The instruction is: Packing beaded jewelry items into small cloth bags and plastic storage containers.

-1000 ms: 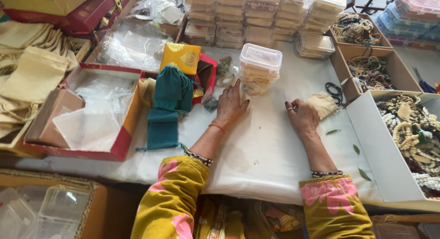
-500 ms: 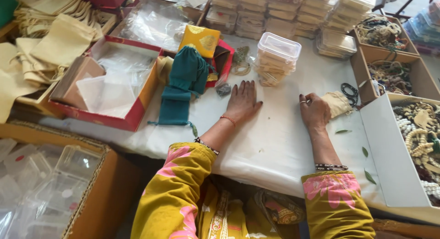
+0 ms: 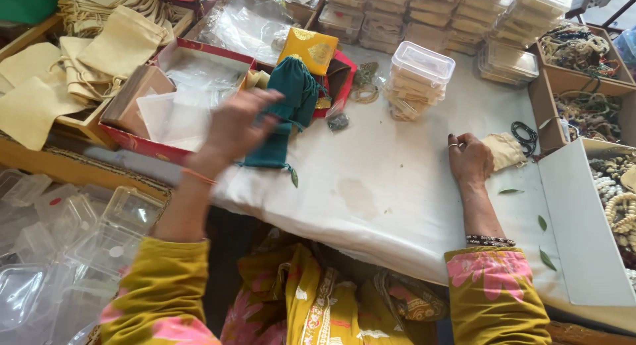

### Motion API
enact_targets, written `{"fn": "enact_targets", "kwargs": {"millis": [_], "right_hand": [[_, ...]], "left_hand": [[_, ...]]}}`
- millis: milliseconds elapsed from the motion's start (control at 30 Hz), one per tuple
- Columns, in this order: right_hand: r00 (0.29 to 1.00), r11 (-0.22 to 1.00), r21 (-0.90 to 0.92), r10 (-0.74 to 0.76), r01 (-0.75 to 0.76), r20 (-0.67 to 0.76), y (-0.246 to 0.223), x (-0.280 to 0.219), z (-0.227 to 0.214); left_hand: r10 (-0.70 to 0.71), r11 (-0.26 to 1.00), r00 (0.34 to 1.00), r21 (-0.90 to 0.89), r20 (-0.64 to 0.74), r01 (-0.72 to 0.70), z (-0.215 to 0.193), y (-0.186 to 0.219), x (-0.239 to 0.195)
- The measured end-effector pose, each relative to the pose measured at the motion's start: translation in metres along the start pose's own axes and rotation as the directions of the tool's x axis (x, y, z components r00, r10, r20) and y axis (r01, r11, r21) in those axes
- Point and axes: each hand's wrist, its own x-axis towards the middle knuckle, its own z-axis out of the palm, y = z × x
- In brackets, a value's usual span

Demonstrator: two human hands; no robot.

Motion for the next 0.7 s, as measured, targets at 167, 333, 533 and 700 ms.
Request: {"fn": "enact_targets", "kwargs": {"millis": [167,333,533,700], "right_hand": [[1.000,1.000,-0.001,0.019,-0.019,0.014,-0.001,0.001,0.000],[1.000,1.000,-0.010,0.029,-0.028,0.008,-0.001,0.001,0.001],[0.999,1.000,0.010,0.028,-0.028,0.019,-0.002,0.000,-0.002],[0.999,0.999,0.002,0.042,-0.042,0.033,-0.003,0.001,-0.003]], "left_hand": [[-0.282,0.935,0.959,0.230,0.016,0.271,-0.043,-0.103,-0.026],[-0.556,0.755,0.818,0.503,0.148,0.421,-0.056,-0.108,-0.037],[-0.540,0.807,0.821,0.393,0.187,0.441,-0.068,-0.080,-0.023],[-0.498,0.837,0.824,0.399,0.272,0.374,-0.077,-0.064,-0.004]]}}
